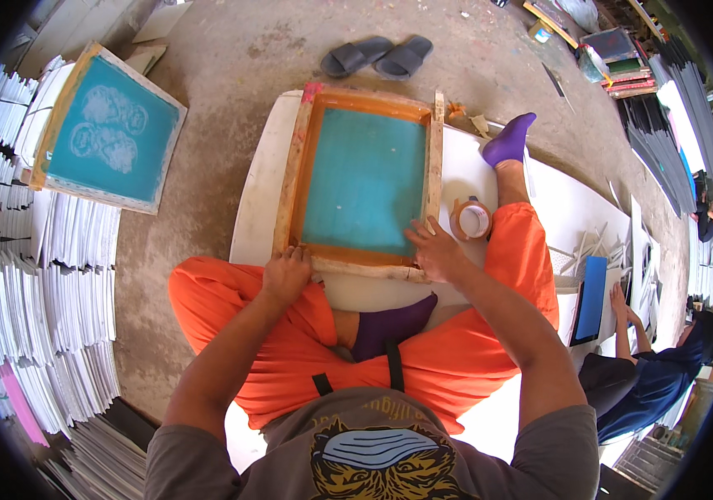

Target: The person sits on the floor and applies masking tape to the edges of a wooden screen printing frame. They repeatedly tear strips of tape and press them onto the frame's perimeter to seal the edges.

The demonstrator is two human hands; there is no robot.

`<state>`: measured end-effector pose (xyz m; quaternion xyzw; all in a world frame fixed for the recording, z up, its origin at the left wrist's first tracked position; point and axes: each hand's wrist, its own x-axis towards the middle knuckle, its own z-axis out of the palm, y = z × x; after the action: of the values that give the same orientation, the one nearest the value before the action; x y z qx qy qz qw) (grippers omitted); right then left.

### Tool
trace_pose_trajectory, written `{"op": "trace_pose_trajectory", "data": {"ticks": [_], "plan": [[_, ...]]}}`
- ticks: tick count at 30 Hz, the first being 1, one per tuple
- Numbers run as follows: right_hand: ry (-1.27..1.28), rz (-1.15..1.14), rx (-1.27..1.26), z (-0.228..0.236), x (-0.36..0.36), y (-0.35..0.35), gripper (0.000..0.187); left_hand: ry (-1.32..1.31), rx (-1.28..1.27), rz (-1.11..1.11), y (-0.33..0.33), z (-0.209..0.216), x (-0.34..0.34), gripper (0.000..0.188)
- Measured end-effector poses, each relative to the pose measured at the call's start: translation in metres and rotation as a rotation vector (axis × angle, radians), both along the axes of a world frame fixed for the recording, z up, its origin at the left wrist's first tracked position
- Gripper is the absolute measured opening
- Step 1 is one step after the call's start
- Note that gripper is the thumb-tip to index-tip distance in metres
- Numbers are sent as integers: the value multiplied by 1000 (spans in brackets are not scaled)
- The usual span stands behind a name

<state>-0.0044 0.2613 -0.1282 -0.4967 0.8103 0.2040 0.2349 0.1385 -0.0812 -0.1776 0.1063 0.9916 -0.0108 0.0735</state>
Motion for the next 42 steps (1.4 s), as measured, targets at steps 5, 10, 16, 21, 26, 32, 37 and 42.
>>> {"op": "trace_pose_trajectory", "data": {"ticks": [5,10,16,21,26,32,37,42], "plan": [[-18,-72,-206,-15,7,13,31,25,23,-11,3,-2,-3,28],[20,-113,-172,-5,4,21,32,38,34,7,1,-4,-1,30],[60,-1059,-744,-20,-22,13,76,145,21,-150,1,4,-3,30],[78,-1284,-509,-29,-67,-5,85,147,8,-178,1,8,-7,26],[-14,-1233,-427,-39,-83,-8,69,40,27,-120,-7,18,-16,24],[-55,-1491,-601,-42,-28,-49,69,52,-190,109,-63,45,-44,32],[-108,-1474,-510,-30,32,-92,79,290,81,569,-102,18,-77,43],[-32,-1181,-603,-5,-20,-63,58,150,704,1155,-75,-21,-70,89]]}}
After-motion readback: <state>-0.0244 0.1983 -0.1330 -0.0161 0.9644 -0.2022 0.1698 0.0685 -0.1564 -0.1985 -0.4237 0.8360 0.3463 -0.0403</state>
